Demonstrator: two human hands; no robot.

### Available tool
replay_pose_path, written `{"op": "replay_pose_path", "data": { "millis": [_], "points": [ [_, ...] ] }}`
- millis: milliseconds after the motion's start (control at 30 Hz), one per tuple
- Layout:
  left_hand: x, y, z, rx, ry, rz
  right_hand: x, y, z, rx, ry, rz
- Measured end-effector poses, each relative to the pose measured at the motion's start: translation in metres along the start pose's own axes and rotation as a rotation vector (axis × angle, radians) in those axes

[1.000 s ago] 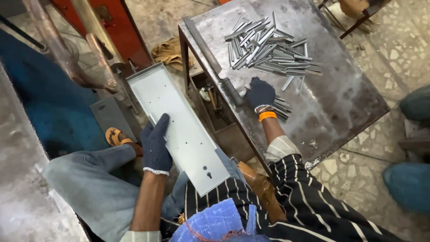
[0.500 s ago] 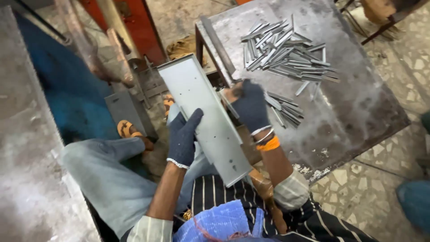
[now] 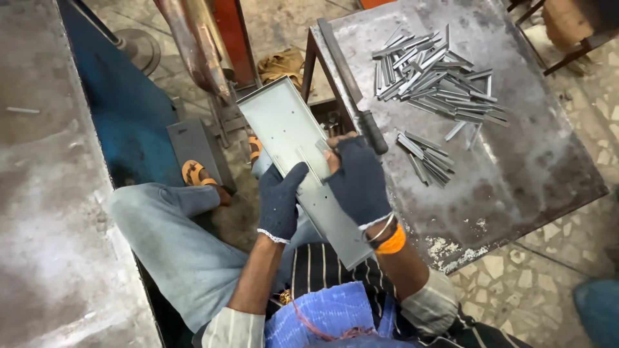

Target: The recorder is assembling small metal brackets onto a larger metal plate using a spot welding machine.

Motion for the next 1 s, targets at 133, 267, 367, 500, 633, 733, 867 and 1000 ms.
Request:
{"op": "replay_pose_path", "data": {
  "millis": [133,267,367,500,633,733,867,1000],
  "points": [
    [-0.007,0.009,0.005,0.1,0.037,0.034,0.0,-0.029,0.004,-0.084,0.019,0.033],
    [-0.008,0.011,0.005,0.13,0.026,0.112,0.002,-0.053,0.0,-0.108,0.011,0.034],
    [-0.007,0.008,0.002,0.14,0.016,0.13,0.001,-0.056,-0.002,-0.092,-0.011,0.027],
    [-0.011,0.017,0.005,0.16,-0.008,0.122,-0.004,-0.033,-0.005,-0.082,0.064,0.015],
    [-0.012,0.023,0.006,0.181,0.004,0.094,0.012,-0.035,-0.029,-0.116,0.14,0.087],
    [-0.013,0.028,0.009,0.167,-0.022,0.103,0.005,-0.02,-0.03,-0.165,0.08,0.142],
    [-0.023,0.055,0.014,0.206,-0.055,0.12,0.006,-0.025,-0.031,-0.18,-0.004,0.021],
    [-0.036,0.093,0.018,0.317,-0.039,0.182,0.017,-0.038,-0.034,-0.099,-0.002,-0.102]
  ]
}}
Point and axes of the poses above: each hand's wrist, its own x-axis towards the middle knuckle, its own z-axis out of the palm, y = z × x, the point moved 3 cm from there along x, towards the middle knuckle, and after that the axes turned 4 degrees about x, right-handed, at the moved point
